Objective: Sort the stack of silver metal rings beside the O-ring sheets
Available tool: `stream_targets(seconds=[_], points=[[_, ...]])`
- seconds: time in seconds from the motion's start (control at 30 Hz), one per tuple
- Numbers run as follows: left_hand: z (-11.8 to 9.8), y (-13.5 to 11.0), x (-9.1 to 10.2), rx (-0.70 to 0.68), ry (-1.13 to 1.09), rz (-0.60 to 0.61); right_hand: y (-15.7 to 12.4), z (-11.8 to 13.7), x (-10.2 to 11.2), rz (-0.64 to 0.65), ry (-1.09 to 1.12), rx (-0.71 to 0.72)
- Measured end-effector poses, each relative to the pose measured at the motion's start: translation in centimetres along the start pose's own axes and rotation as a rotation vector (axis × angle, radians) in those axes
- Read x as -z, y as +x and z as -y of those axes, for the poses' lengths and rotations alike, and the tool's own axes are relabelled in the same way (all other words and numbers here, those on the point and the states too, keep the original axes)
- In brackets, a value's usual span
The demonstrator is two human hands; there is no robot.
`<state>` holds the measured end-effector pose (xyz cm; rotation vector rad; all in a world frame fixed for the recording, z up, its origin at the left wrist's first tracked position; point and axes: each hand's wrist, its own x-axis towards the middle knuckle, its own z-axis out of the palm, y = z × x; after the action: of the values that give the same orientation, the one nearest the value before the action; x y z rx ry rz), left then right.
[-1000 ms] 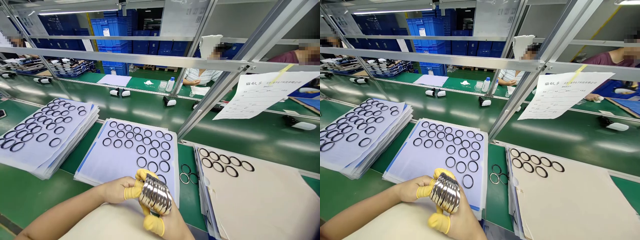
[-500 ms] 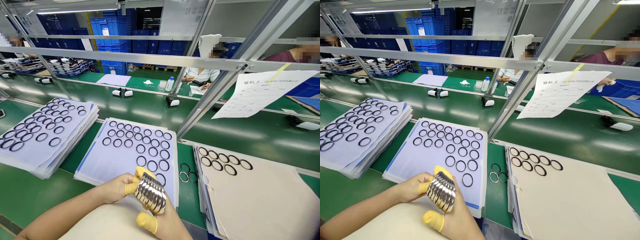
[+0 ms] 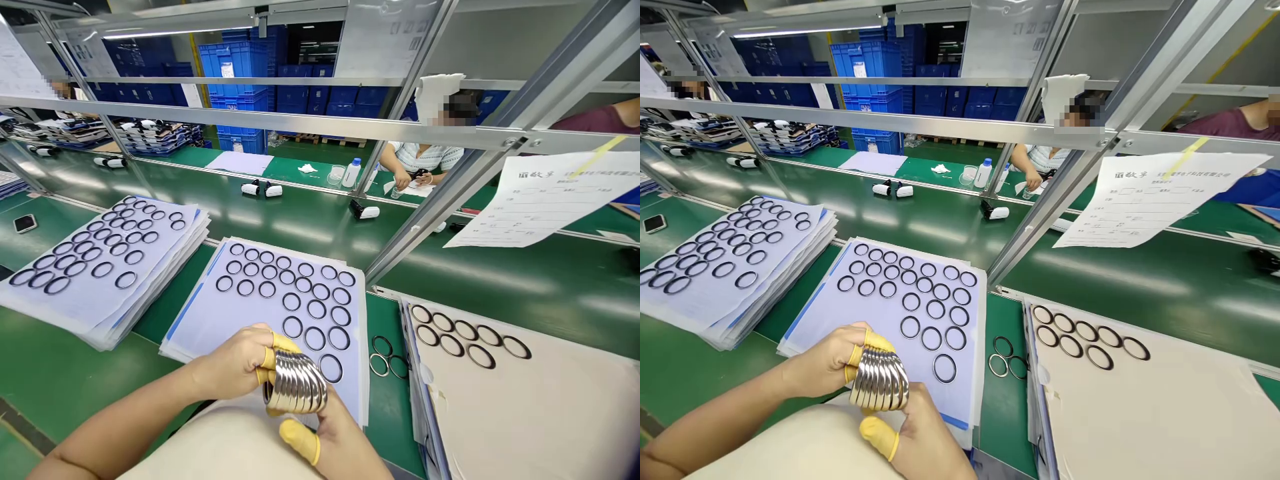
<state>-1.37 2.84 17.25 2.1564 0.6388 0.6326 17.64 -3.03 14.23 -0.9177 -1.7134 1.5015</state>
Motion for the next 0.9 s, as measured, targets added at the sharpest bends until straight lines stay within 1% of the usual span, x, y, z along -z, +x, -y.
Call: stream_targets(seconds=[0.13,0.23,0.33,0.4,0.47,0.6,0.7,0.8,0.83,0.9], points=[[0.5,0.1,-0.1,-0.044,0.062,-0.036,0.2,-0.3,-0.1,0.028,0.123,-0.024],[0.9,0.1,-0.4,-0.046,0.062,-0.048,0.5,-1.1,-0.4,0.081,0.256,0.017],[1.4,0.1,-0.4,-0.019,0.068,-0.041,0.8,-2.1,-0.8,0.119,0.290,0.074],[1.6,0.2,-0.2,0.013,0.104,0.005,1.0,-2.6,-1.0,0.093,0.300,0.081],[1.8,0.4,0.2,0.039,0.166,0.093,1.2,-2.9,-1.0,0.043,0.283,0.076],[2.1,0.5,1.9,0.047,0.241,0.290,1.6,-2.7,-0.5,-0.070,0.036,0.064],[2.3,0.5,3.1,0.068,0.321,0.390,2.0,-2.2,-0.2,-0.103,-0.203,0.018],[2.3,0.5,3.6,0.123,0.341,0.412,2.5,-1.9,0.0,-0.119,-0.470,-0.077],[2.2,0.5,3.5,0.132,0.303,0.410,2.6,-2.0,0.1,-0.138,-0.514,-0.102],[2.1,0.6,3.2,0.142,0.176,0.404,2.6,-2.2,0.5,-0.143,-0.510,-0.105]])
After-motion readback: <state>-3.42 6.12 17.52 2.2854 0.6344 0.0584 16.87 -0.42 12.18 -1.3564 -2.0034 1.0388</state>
